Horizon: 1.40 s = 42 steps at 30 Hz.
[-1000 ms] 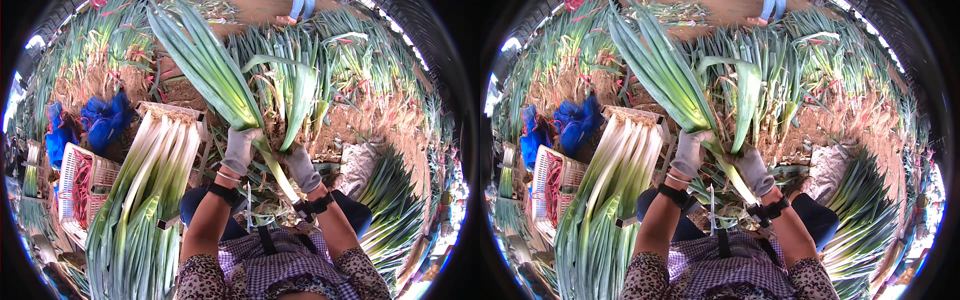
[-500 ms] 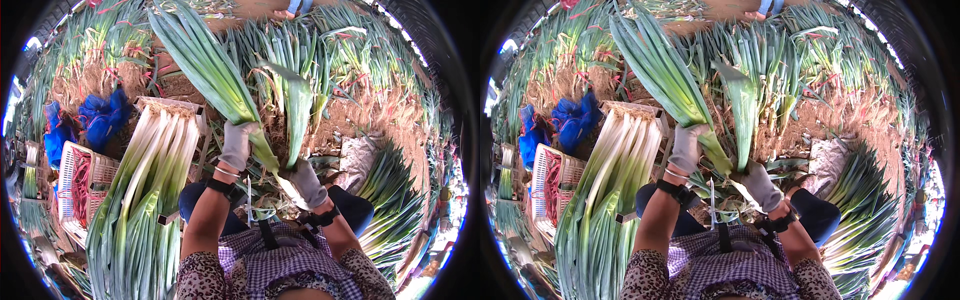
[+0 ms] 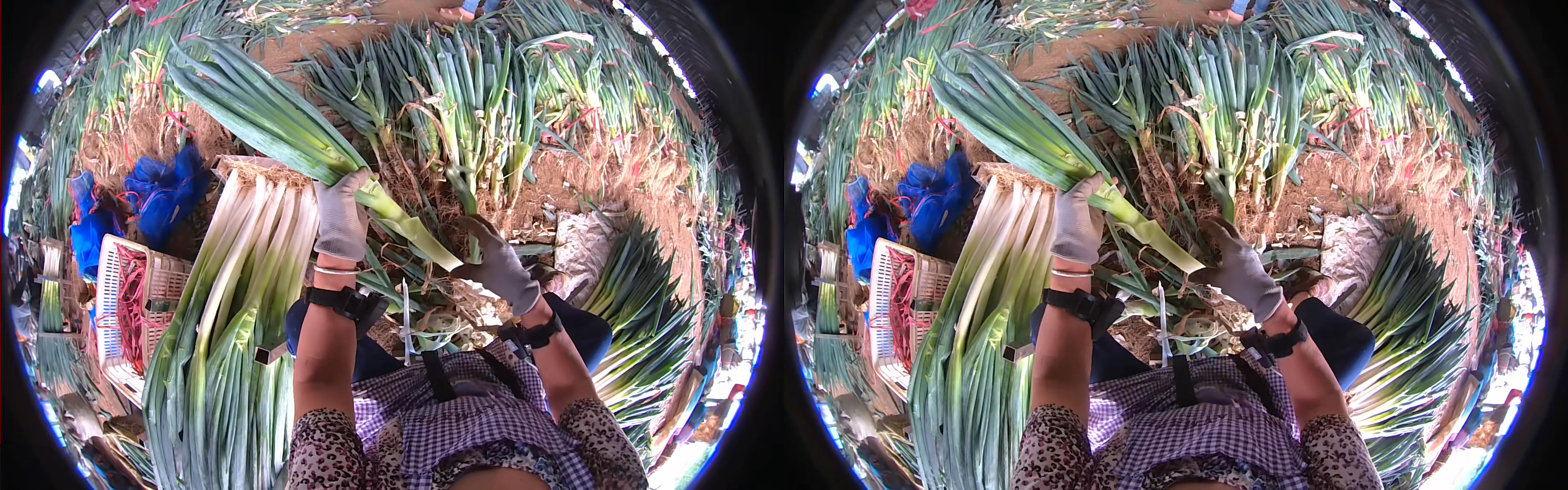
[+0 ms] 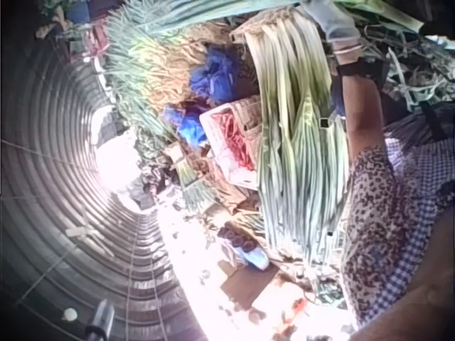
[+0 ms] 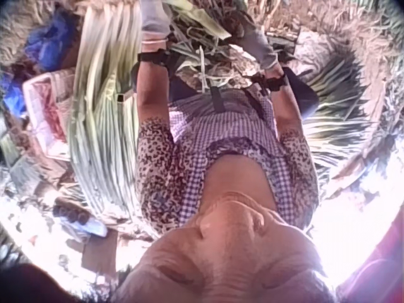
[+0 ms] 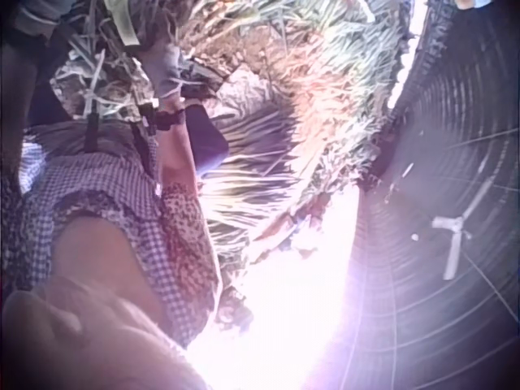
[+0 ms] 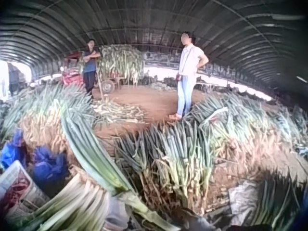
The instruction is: The person pulls a leek from a pile, peels away the outer layers and roots by hand, and places the cleaned leek into a crate, repeating the process with a second leek.
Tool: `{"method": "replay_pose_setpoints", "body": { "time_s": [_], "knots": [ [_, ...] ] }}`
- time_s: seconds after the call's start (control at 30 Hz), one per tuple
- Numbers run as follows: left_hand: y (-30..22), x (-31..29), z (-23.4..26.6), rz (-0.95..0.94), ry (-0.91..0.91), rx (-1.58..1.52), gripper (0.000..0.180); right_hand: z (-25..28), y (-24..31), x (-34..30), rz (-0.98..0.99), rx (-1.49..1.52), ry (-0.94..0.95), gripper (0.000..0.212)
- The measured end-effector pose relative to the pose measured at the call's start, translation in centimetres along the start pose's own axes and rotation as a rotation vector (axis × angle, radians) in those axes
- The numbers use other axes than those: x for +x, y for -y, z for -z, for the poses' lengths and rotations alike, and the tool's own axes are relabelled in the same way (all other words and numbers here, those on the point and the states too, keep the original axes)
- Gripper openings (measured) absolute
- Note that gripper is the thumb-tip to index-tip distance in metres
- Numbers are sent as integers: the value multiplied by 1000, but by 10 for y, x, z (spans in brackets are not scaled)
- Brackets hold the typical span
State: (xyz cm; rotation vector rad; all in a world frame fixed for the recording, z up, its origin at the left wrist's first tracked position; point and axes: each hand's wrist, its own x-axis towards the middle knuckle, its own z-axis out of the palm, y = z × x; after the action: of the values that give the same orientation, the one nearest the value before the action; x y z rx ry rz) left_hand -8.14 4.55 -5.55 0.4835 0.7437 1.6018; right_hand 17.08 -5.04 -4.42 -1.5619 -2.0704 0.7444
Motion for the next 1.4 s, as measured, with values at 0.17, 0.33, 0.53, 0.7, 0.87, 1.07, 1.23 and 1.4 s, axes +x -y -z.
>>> {"method": "replay_pose_setpoints", "body": {
  "time_s": [0.17, 0.33, 0.53, 0.7, 0.87, 1.07, 1.23, 1.4],
  "knots": [
    [-25, 6, 11, 24, -45, 48, 18, 3, -23, -37, -126, 115, 295, 87],
    [-35, 0, -4, -23, -25, 32, 22, -28, -40, -49, 17, 60, -112, 15],
    [8, -7, -12, 89, -10, 62, 17, -25, -7, -17, -13, 178, -125, 13],
    [34, 31, 4, 80, -200, 259, 17, -18, 8, -17, 201, 290, -33, 25],
    [36, 70, -7, -41, -222, 391, 14, -12, 3, -31, 204, -115, -7, 23],
    [65, 114, 3, 96, -392, 551, 12, 19, 24, -61, 113, -146, -174, 20],
    [101, 108, 4, 163, -419, 463, 13, 25, 35, -79, -107, -47, -82, 17],
    [164, 113, 26, 314, -442, 564, 16, 39, 33, -92, -339, 48, 16, 16]
  ]
}}
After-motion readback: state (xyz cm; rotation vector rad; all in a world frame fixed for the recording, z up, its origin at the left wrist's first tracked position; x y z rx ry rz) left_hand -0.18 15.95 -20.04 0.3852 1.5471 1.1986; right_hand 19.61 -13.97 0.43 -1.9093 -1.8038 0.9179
